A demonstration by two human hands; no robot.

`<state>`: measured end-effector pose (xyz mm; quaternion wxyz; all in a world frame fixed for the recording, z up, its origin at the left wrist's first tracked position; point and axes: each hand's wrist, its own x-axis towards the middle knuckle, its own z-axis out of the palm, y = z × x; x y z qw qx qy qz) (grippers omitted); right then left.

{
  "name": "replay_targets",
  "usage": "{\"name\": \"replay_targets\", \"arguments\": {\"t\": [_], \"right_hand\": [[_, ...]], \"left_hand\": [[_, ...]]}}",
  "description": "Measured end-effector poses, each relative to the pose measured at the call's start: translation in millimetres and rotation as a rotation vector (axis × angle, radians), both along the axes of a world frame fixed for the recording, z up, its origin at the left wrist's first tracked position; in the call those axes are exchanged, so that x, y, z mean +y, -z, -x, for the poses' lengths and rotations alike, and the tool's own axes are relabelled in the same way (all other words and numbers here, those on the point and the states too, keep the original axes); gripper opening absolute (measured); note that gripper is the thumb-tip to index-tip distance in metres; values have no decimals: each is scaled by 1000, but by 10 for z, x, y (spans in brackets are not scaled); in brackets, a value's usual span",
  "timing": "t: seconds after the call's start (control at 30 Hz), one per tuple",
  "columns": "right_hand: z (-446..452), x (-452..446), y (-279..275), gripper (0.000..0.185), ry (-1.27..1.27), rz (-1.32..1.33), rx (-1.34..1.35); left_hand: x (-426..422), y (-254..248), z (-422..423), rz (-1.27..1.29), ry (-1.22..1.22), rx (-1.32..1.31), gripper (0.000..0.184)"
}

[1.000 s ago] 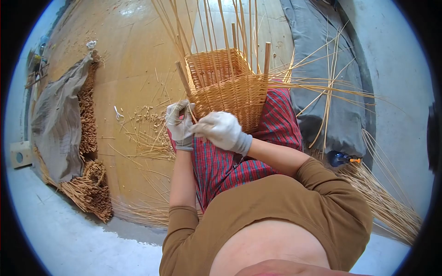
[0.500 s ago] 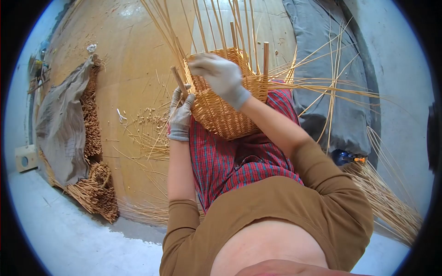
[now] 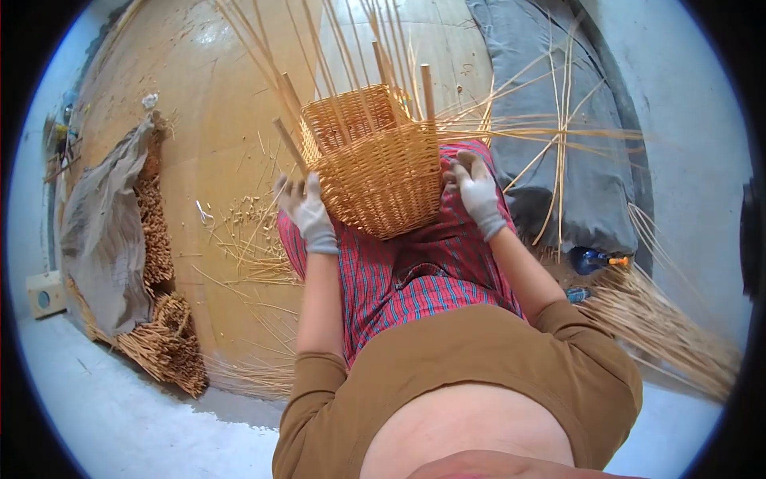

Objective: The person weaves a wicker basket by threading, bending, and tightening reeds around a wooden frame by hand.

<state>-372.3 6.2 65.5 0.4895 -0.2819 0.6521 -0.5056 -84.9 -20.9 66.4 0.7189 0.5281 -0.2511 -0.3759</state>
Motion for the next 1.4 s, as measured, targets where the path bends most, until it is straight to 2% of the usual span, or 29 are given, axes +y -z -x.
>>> {"name": "replay_targets", "arguments": {"t": [0.03,0.07,0.1,0.13,0.2,0.23,0.27,0.3,0.33,0.4,0.43,0.47,0.53,0.6,0.67,0.8,0.87,0.97,1.07,1.1,1.13,1.2,1.23,1.27,1.3,1.33,1.37,1.4], "right_hand": [[28,-68,20,33,20,11,-3],[75,-203,103,34,-213,35,219],[93,-353,204,38,-451,60,446],[-3,-485,360,45,-494,108,1092],[-286,-619,-55,48,-547,34,951],[-471,-664,-97,48,-556,60,951],[-639,-678,-132,46,-554,205,977],[-780,-689,-165,44,-555,352,1003],[-927,-704,-174,44,-576,384,1012],[-1238,-778,-165,42,-602,675,709],[-1334,-856,-115,42,-717,699,538],[-1398,-934,-71,42,-754,724,544],[-1417,-1083,-12,42,-850,667,711],[-1425,-1360,47,51,-886,562,878],[-1503,-1579,-14,59,-815,702,1173],[-1768,-2074,-178,68,-865,783,1292],[-1916,-2104,-395,75,-1292,27,1413],[-2033,-1883,-503,77,-1318,163,1452],[-2037,-1683,-666,79,-1289,361,1503],[-1838,-2190,-84,79,-1408,184,1236],[-1800,-2193,-155,79,-1403,182,1252],[-1709,-2097,-459,81,-1425,355,1405],[-1669,-2006,-685,83,-1410,219,1434],[-1580,-1942,-742,83,-1397,193,1441],[-1510,-1912,-780,85,-1386,166,1480],[-1403,-1962,-766,87,-1373,147,1515],[-1301,-1930,-657,83,-1325,211,1524],[-1199,-1935,-446,83,-1307,210,1510]], "left_hand": [[142,146,27,-131,-42,-201,42],[256,285,67,-255,-92,-400,39],[352,420,159,-130,-8,-536,35],[455,495,272,-7,67,-671,32],[610,103,432,-30,345,-1022,34],[605,122,529,-50,324,-1051,45],[581,145,585,-73,305,-1075,57],[531,144,564,-135,389,-1116,80],[497,81,568,-134,350,-1109,80],[402,-50,547,-391,131,-1238,99],[339,-86,417,-462,145,-1236,110],[268,-69,269,-468,103,-1214,110],[158,51,-22,-378,41,-1103,108],[130,123,-294,-349,36,-1051,104],[116,253,-495,-285,95,-1041,98],[394,353,-612,-255,117,-945,92],[525,501,-642,-213,67,-953,92],[676,650,-697,-89,24,-833,92],[677,620,-643,-87,50,-803,93],[685,546,-596,-117,82,-795,93],[663,543,-555,-106,80,-784,93],[586,539,-454,-19,93,-749,92],[566,479,-401,38,114,-656,84],[508,563,-345,44,136,-644,84],[395,722,-327,89,172,-522,85],[319,700,-313,134,205,-407,86],[278,688,-257,119,267,-110,83],[259,721,-175,119,283,-125,83]]}}
